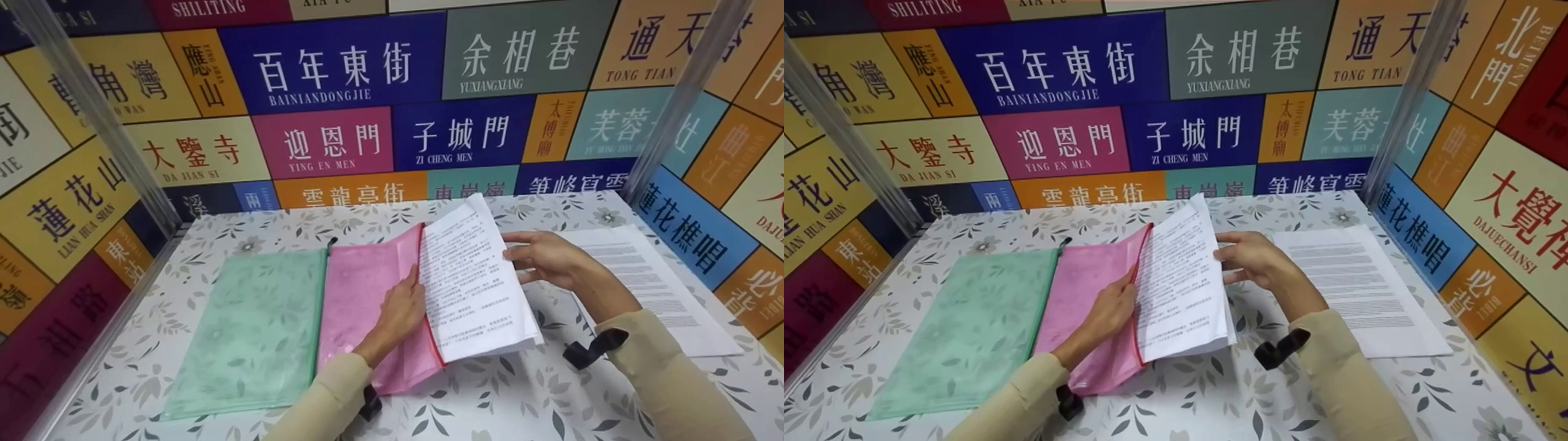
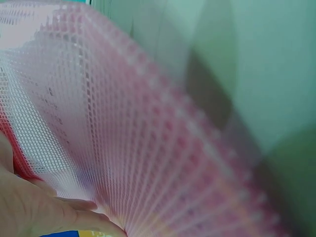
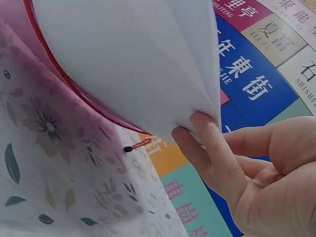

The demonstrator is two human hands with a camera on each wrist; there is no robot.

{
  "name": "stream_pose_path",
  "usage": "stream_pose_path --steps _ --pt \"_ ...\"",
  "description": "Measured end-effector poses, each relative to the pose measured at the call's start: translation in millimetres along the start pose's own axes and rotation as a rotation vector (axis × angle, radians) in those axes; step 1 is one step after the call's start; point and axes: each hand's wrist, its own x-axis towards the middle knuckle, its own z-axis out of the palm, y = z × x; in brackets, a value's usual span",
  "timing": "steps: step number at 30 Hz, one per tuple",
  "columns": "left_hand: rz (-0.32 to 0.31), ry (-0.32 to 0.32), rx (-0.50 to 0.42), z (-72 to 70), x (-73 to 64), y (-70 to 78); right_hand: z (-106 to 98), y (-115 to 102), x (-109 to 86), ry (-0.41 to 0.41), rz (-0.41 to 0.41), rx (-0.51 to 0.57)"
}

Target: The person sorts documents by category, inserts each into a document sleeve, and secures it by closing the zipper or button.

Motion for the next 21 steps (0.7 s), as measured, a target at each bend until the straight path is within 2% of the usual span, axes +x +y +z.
stream_pose_path --steps 10,15,21 --pt "-0.013 0.005 0.017 1.7 -0.7 4.0 13.8 13.4 10.3 0.021 -0.010 0.058" --pt "-0.046 0.002 0.040 3.4 -2.1 9.3 21.9 18.5 15.8 0.026 -0.023 0.097" --pt "-0.078 -0.007 0.013 5.4 -2.1 15.6 31.0 19.9 21.0 0.024 -0.028 0.134"
